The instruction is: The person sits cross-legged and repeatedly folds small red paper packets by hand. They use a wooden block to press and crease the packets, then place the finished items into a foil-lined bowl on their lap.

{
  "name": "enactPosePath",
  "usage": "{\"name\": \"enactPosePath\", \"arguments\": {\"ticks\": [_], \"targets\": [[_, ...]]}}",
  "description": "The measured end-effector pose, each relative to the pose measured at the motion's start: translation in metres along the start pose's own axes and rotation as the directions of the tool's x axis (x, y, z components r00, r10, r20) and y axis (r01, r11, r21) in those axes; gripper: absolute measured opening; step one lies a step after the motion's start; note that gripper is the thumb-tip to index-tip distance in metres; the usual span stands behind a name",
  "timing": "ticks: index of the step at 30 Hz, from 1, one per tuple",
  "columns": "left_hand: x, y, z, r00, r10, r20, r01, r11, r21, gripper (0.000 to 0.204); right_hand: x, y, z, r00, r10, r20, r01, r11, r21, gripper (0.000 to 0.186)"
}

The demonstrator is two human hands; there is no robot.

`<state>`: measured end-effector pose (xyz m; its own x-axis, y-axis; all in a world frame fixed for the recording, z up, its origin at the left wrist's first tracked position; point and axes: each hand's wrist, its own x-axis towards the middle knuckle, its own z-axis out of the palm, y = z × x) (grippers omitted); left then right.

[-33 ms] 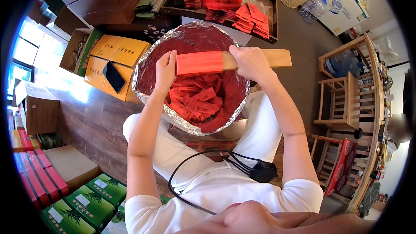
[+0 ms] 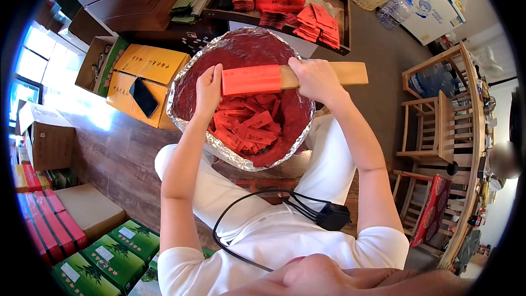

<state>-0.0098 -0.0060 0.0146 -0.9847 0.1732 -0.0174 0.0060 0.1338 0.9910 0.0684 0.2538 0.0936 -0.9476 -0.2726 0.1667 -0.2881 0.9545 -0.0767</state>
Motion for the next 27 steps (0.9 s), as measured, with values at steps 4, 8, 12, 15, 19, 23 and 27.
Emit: {"name": "enactPosePath", "arguments": {"ticks": [4, 8, 12, 15, 19, 23, 27], "targets": [[-0.004, 0.003, -0.012, 0.999, 0.04, 0.018, -0.04, 0.999, 0.024, 0.037, 0.003, -0.013, -0.008, 0.999, -0.005, 0.043, 0.006, 1.0, -0.028, 0.027], [-0.004, 0.005, -0.028, 0.998, 0.069, -0.007, -0.068, 0.992, 0.102, 0.038, 0.01, -0.031, -0.017, 0.996, -0.006, 0.094, 0.009, 0.999, -0.033, 0.027], [-0.004, 0.018, -0.031, 0.991, 0.084, -0.106, -0.078, 0.995, 0.061, 0.038, 0.018, -0.034, -0.011, 1.0, 0.016, 0.022, -0.014, 0.997, -0.073, 0.027], [-0.003, 0.012, -0.04, 0.987, 0.11, -0.119, -0.095, 0.987, 0.128, 0.037, 0.022, -0.038, -0.012, 0.997, 0.017, 0.081, -0.013, 0.999, -0.046, 0.029], [0.0, 0.012, -0.041, 0.984, 0.104, -0.143, -0.1, 0.994, 0.036, 0.037, 0.018, -0.038, -0.017, 0.983, -0.014, 0.182, -0.005, 0.995, 0.103, 0.038], [0.003, 0.003, -0.034, 0.963, 0.201, -0.177, -0.211, 0.977, -0.039, 0.034, 0.019, -0.036, -0.018, 0.967, -0.02, 0.255, -0.026, 0.984, 0.176, 0.041], [0.009, -0.008, -0.029, 0.972, 0.174, -0.157, -0.174, 0.985, 0.017, 0.036, 0.009, -0.041, 0.004, 0.985, 0.04, 0.169, -0.051, 0.997, 0.058, 0.038]]}}
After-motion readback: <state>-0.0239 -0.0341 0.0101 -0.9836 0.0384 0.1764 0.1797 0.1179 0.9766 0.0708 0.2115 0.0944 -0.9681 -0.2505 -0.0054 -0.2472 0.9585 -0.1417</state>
